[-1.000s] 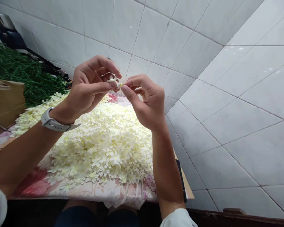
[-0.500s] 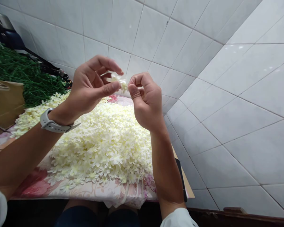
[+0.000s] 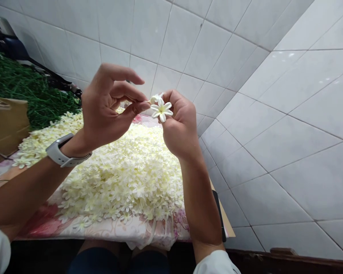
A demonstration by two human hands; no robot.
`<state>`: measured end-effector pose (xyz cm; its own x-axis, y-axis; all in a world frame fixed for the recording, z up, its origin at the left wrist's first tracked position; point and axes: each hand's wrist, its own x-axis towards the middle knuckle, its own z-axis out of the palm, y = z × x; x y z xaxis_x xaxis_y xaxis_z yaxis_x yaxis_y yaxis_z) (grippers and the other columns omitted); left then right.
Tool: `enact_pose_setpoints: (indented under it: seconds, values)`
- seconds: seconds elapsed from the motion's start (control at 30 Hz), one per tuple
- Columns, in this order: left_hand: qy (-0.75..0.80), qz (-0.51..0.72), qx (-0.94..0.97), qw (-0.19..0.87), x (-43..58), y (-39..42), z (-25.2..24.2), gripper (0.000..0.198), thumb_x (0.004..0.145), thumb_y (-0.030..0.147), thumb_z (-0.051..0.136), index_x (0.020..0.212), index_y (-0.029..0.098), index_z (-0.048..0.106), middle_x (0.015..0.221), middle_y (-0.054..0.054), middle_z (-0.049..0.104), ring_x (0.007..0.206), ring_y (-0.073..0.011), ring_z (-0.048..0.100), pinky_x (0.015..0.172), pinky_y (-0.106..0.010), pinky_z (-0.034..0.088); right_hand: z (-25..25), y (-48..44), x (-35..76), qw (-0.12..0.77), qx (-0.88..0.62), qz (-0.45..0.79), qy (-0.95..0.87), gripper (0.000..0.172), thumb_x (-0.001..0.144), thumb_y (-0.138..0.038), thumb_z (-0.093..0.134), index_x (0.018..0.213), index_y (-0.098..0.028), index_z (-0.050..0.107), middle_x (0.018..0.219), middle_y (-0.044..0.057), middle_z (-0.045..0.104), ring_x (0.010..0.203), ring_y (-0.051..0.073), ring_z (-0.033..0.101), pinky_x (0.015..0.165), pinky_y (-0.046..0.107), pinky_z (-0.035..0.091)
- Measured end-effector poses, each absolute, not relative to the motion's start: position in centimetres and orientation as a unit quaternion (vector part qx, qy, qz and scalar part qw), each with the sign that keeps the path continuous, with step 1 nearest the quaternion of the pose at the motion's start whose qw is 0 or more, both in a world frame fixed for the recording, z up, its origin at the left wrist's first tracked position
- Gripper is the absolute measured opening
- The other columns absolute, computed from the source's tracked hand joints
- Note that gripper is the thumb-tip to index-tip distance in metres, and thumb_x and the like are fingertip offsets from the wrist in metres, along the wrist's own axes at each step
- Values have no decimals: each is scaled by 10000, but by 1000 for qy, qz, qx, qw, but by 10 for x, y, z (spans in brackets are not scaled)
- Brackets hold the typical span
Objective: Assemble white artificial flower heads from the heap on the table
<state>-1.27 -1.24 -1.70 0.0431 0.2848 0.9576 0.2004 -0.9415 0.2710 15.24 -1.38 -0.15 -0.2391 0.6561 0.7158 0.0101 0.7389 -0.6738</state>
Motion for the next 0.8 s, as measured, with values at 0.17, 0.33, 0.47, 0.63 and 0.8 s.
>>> enact_pose_setpoints:
  seconds: [0.17,0.33,0.47,0.63,0.8]
  values:
    - [189,653,733,18,-15,-12,-17,249,845,332,785,993,254,600,743,20,686,691,-154,709,675,-299,590,2,-18,156,545,-264,221,-764,198,810,-54,617,716,-215,551,700,-24,486,637,111,381,571,276,288]
    - [189,668,714,91,-12,-15,-14,232,852,335,776,953,226,598,736,10,653,655,-133,673,608,-266,549,3,-16,158,532,-220,283,-767,170,895,-276,709,759,-234,616,735,-19,526,663,120,445,589,290,372]
    - [188,677,694,156,-7,-14,-15,231,861,330,770,939,218,583,667,36,605,590,-99,624,547,-228,498,2,-18,154,542,-208,287,-762,199,912,-437,719,868,-244,700,769,-18,582,706,115,542,661,298,498]
    - [199,658,704,178,-10,-13,-14,264,835,347,800,950,229,594,699,23,627,618,-117,645,558,-243,520,2,-16,154,566,-208,251,-758,203,832,-425,810,836,-234,741,722,-28,625,677,111,584,652,288,546]
    - [231,613,740,155,-13,-20,-9,274,801,397,824,899,226,633,711,11,685,666,-136,682,603,-244,545,0,-13,154,571,-235,216,-756,218,801,-440,831,772,-253,723,716,-23,644,664,131,590,608,313,534]
